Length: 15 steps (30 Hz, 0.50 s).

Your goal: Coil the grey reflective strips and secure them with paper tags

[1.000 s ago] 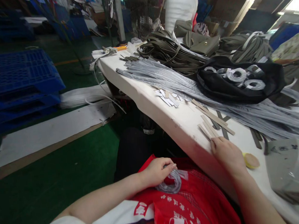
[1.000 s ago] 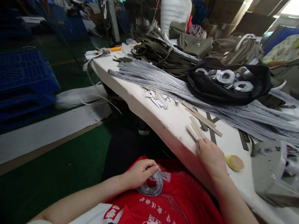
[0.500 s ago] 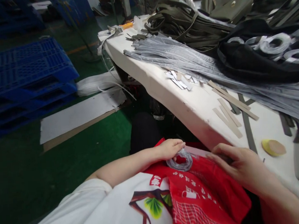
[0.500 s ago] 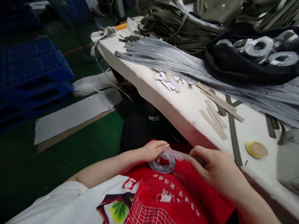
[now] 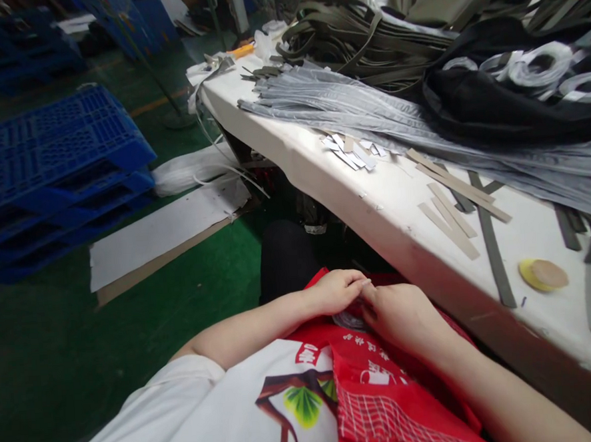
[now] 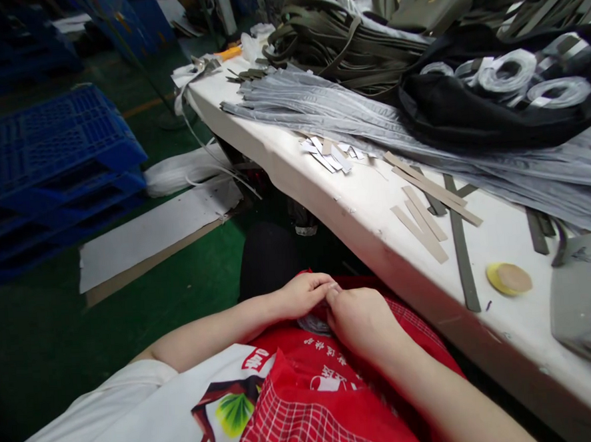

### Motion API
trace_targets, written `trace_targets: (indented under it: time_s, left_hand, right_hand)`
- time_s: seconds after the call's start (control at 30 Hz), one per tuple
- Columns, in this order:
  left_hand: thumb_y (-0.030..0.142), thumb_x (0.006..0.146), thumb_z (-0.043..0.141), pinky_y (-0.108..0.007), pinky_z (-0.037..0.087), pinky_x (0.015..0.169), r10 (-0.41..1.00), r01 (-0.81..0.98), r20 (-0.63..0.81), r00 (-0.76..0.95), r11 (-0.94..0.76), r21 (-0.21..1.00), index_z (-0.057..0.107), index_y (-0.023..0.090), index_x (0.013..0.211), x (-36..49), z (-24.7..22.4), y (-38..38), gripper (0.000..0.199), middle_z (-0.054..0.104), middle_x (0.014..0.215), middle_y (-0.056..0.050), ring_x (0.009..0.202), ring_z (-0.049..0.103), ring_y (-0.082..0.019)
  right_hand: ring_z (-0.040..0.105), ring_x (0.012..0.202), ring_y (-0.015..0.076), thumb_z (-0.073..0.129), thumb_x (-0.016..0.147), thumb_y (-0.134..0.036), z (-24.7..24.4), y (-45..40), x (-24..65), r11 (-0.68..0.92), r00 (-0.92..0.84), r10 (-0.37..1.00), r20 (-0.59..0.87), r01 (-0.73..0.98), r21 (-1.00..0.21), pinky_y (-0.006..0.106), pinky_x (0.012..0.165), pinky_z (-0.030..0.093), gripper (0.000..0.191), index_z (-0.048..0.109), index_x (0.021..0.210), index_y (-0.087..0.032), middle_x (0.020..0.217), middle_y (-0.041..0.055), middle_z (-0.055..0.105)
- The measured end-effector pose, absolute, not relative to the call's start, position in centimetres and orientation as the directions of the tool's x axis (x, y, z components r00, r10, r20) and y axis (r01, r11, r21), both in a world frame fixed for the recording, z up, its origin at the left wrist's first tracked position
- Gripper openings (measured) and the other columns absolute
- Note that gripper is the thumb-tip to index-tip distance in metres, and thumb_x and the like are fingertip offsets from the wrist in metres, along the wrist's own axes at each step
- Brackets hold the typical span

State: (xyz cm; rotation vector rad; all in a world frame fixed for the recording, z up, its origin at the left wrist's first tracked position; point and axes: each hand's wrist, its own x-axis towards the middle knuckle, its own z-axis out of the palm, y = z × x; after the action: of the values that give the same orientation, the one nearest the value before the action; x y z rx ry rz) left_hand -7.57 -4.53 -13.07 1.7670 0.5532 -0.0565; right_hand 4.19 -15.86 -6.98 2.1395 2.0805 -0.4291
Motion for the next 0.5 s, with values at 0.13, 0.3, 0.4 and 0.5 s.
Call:
trace_targets:
  time_s: [0.13,0.3,0.4,0.5]
  left_hand:
    - [0.03,0.094,0.045,-0.022,0.048,0.082,0.364,0.401,-0.315,0.877,-0.192,0.896,0.07,0.017,0.097,-8.0,-12.6,-4.5,0.028,0.074,0.098,-0.002,0.09,0.066,-0.015]
    - [0.027,0.093,0.045,-0.021,0.048,0.084,0.332,0.352,-0.284,0.899,-0.164,0.922,0.072,0.017,0.098,-8.2,-12.4,-4.5,0.029,0.074,0.099,-0.002,0.092,0.066,-0.015]
    - [0.028,0.092,0.048,-0.02,0.048,0.074,0.281,0.306,-0.248,0.927,-0.183,0.934,0.073,0.015,0.091,-8.1,-11.9,-4.6,0.028,0.073,0.087,-0.001,0.082,0.065,-0.015]
    - [0.03,0.086,0.058,-0.019,0.047,0.071,0.287,0.259,-0.194,0.938,-0.211,0.942,0.073,0.014,0.089,-8.2,-11.4,-4.8,0.022,0.072,0.083,-0.002,0.078,0.064,-0.014]
  right_hand:
    - [0.068,0.065,0.0199,0.056,0.087,-0.03,-6.3,-15.9,5.4,-0.107,0.009,0.949,-0.315,0.95,-0.293,0.028,0.054,0.034,0.013,0.067,0.09,-0.024,0.075,0.0019,0.074]
    - [0.064,0.067,0.0157,0.059,0.087,-0.031,-5.5,-16.8,7.3,-0.205,0.061,0.957,-0.282,0.832,-0.516,0.025,0.059,0.04,0.011,0.066,0.081,-0.024,0.077,-0.001,0.072]
    - [0.064,0.07,0.016,0.058,0.087,-0.033,-6.8,-16.5,7.6,-0.251,0.141,0.964,-0.223,0.75,-0.611,0.026,0.063,0.043,0.015,0.066,0.081,-0.023,0.079,0.0002,0.072]
    - [0.063,0.067,0.0161,0.056,0.088,-0.037,-7.8,-15.9,7.5,-0.288,0.169,0.957,-0.235,0.635,-0.717,0.026,0.062,0.046,0.022,0.066,0.077,-0.021,0.074,0.0011,0.07]
